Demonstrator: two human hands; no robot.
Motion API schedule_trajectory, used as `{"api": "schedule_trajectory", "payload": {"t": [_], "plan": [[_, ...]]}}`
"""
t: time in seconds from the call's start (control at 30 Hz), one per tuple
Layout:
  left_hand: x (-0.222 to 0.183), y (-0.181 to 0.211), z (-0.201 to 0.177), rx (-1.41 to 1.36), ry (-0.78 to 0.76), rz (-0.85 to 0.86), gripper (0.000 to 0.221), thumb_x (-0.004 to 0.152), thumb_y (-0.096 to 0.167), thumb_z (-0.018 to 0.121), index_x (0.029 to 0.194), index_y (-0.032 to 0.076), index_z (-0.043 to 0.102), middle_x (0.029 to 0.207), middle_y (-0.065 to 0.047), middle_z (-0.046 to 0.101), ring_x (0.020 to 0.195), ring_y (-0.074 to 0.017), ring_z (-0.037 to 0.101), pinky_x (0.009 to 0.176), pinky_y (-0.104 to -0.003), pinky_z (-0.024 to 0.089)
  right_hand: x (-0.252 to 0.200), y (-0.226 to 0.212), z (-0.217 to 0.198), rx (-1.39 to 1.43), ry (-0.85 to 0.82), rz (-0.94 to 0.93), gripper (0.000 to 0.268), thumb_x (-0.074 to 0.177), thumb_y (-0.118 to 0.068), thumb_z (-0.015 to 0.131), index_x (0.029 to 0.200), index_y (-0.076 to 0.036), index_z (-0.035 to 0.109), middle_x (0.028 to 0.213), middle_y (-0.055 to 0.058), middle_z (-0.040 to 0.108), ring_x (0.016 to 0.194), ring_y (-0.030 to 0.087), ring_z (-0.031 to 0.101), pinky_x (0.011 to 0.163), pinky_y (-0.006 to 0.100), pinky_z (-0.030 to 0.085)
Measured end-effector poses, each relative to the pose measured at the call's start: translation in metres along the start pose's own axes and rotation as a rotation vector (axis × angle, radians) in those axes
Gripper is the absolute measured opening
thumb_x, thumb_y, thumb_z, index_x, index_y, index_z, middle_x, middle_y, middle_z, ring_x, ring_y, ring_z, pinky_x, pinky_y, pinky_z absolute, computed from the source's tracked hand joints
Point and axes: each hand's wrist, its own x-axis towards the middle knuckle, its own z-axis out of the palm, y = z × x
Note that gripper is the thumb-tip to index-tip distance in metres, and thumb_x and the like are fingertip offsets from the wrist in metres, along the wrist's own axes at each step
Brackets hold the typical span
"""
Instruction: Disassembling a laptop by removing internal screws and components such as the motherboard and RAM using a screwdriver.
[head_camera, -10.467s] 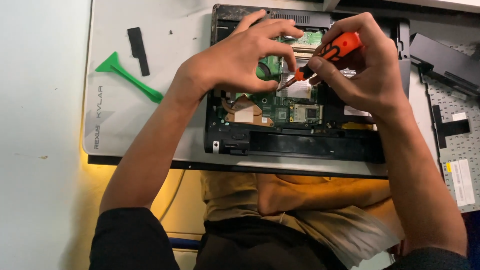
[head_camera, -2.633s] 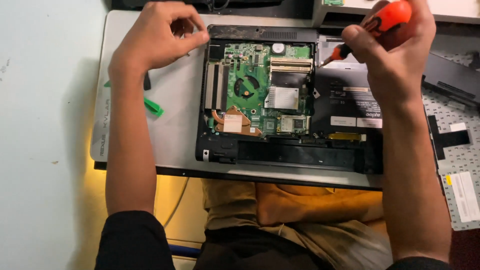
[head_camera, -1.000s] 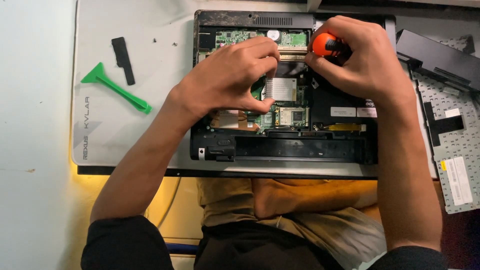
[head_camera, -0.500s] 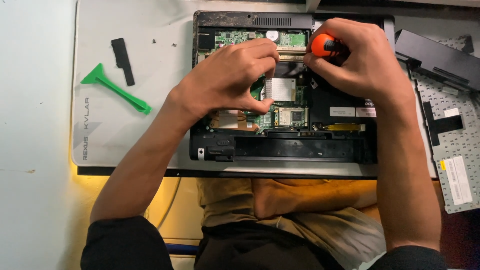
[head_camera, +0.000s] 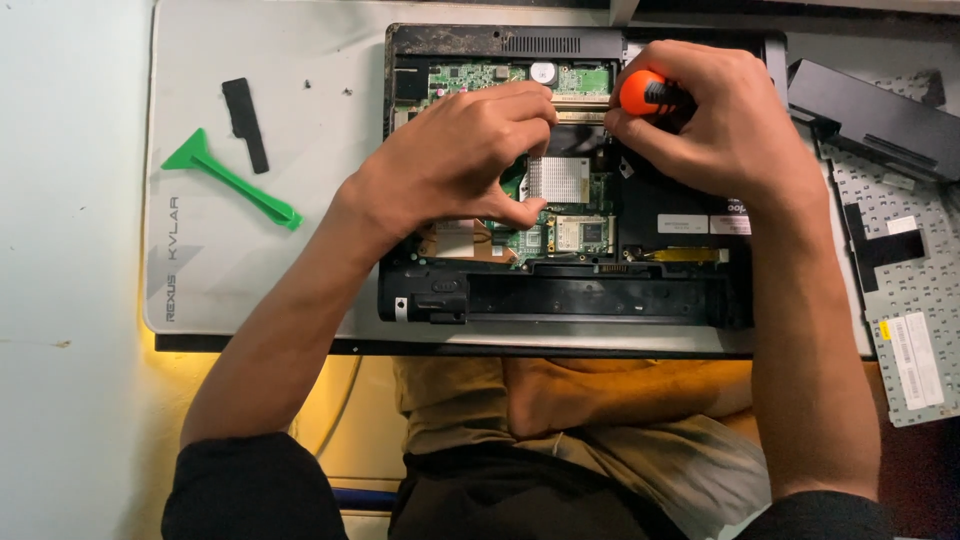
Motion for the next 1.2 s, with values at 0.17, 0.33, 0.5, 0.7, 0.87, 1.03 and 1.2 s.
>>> {"api": "schedule_trajectory", "payload": {"t": [0.17,0.33,0.5,0.7,0.87,1.03,1.2], "plan": [[0.0,0.001,0.0,0.01,0.004,0.002,0.045,0.081,0.019,0.101,0.091,0.003,0.06,0.115,-0.008,0.072,0.094,-0.0264,0.068,0.085,-0.042,0.068,0.001,0.001,0.001,-0.072,-0.058,-0.035,0.028,0.103,-0.014,0.098,0.113,0.006,0.081,0.094,0.016,0.076,0.066,0.029,0.058,0.062,0.043,0.046],[0.0,0.006,-0.014,-0.115,0.051,0.016,0.042,0.085,0.022,0.103,0.101,-0.001,0.071,0.124,-0.006,0.083,0.075,-0.024,0.068,0.07,-0.04,0.061,0.002,-0.007,0.004,-0.167,-0.126,-0.065,0.038,0.096,-0.032,0.097,0.118,-0.001,0.093,0.1,0.01,0.072,0.063,0.028,0.061,0.057,0.043,0.047],[0.001,0.007,-0.021,-0.063,0.093,0.03,0.037,0.09,0.017,0.103,0.107,0.002,0.075,0.13,-0.008,0.074,0.115,-0.0286,0.074,0.137,-0.047,0.051,-0.002,-0.008,-0.012,0.148,0.029,-0.009,0.026,0.102,-0.006,0.09,0.121,0.012,0.084,0.105,0.017,0.067,0.08,0.026,0.053,0.073,0.039,0.041],[0.001,0.008,-0.044,-0.371,0.123,-0.233,0.025,0.104,0.03,0.093,0.102,0.007,0.083,0.114,-0.004,0.063,0.097,-0.0196,0.064,0.081,-0.036,0.053,-0.004,-0.008,-0.006,0.147,0.166,-0.054,0.018,0.111,0.004,0.089,0.122,0.015,0.082,0.112,0.021,0.072,0.084,0.026,0.053,0.075,0.038,0.042],[0.001,-0.002,-0.038,-0.986,0.016,-0.499,0.046,0.11,0.052,0.062,0.111,0.007,0.073,0.092,0.0,0.07,0.073,-0.0066,0.059,0.068,-0.023,0.051,-0.005,-0.014,-0.004,0.223,0.18,-0.091,0.039,0.097,0.005,0.093,0.132,0.011,0.077,0.117,0.018,0.067,0.097,0.026,0.058,0.088,0.038,0.05],[0.008,0.0,-0.03,-1.19,-0.13,-0.64,0.061,0.101,0.064,0.058,0.101,0.006,0.074,0.092,-0.007,0.08,0.072,-0.0079,0.065,0.065,-0.021,0.053,0.0,-0.016,0.009,0.06,0.213,-0.215,0.086,0.09,0.007,0.109,0.164,0.001,0.066,0.129,0.019,0.068,0.107,0.028,0.071,0.08,0.038,0.058],[0.004,-0.004,-0.023,-1.484,-0.183,-0.712,0.055,0.102,0.059,0.062,0.102,0.005,0.071,0.087,-0.005,0.07,0.072,-0.0111,0.059,0.063,-0.026,0.045,-0.003,-0.022,0.015,-0.167,0.266,-0.245,0.061,0.094,0.006,0.111,0.151,-0.005,0.093,0.125,0.016,0.074,0.076,0.02,0.056,0.061,0.038,0.043]]}}
